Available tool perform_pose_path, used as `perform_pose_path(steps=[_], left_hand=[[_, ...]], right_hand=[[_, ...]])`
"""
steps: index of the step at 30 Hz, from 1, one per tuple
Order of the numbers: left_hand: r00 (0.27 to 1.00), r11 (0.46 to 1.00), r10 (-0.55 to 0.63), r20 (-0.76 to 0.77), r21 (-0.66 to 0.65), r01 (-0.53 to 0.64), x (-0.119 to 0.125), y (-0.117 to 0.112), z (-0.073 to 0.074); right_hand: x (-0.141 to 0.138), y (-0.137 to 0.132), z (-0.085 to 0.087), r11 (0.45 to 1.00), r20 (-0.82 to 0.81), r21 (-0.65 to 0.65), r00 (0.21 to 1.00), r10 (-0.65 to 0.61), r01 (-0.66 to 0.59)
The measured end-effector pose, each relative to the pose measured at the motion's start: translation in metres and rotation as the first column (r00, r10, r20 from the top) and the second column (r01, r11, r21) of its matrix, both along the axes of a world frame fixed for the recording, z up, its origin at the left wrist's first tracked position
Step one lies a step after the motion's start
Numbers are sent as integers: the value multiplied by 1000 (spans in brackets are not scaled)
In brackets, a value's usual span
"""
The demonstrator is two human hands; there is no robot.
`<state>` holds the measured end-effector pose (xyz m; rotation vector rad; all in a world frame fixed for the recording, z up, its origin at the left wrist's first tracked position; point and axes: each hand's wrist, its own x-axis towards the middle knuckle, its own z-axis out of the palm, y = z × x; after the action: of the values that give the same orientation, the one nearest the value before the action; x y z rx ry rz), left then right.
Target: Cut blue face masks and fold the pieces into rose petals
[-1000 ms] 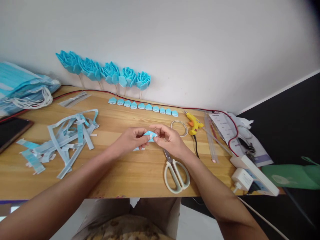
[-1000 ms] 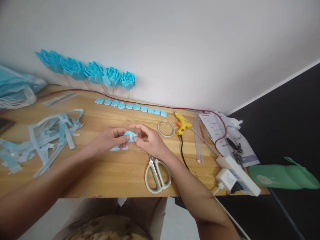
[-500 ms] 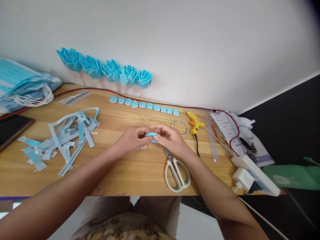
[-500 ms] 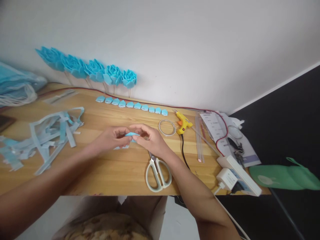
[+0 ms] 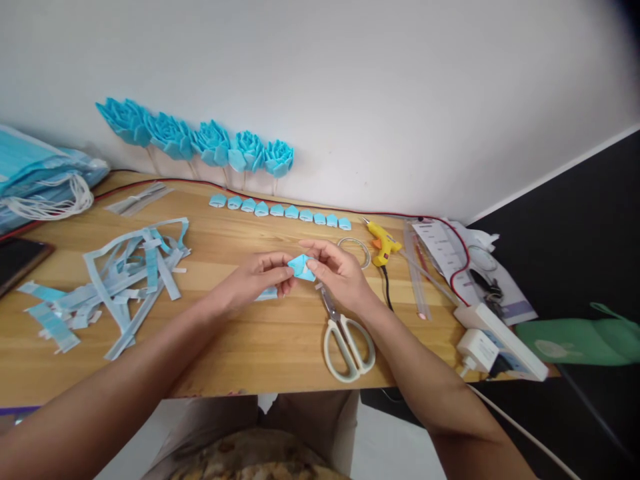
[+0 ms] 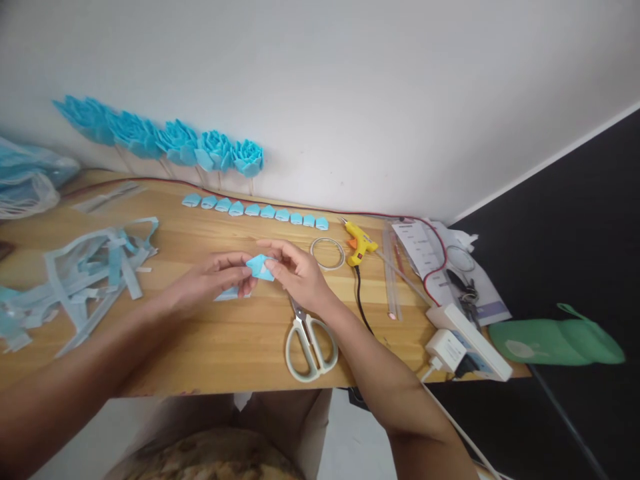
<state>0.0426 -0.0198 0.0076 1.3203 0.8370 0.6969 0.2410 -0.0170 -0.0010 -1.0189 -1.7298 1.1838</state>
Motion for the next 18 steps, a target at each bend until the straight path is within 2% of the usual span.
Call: perform_pose_path(steps=[5,9,13,18], left_hand=[[999,1000,25,-45,-1,-25,2,-2,7],[996,999,37,-85,36,-34,7,-2,2],[992,995,97,-79,37,-94,9,-1,-3],[983,982,183,-32,50,-182,7,2,-6]], right_hand=[[-1,0,1,1000,-31,0,999,-8,8],[-4,-1,2,999,-34,-2,998,-48,48],[-4,-1,2,997,-19,-3,997,-72,72],[-3,0,1,998,-79,-60,996,-36,32]])
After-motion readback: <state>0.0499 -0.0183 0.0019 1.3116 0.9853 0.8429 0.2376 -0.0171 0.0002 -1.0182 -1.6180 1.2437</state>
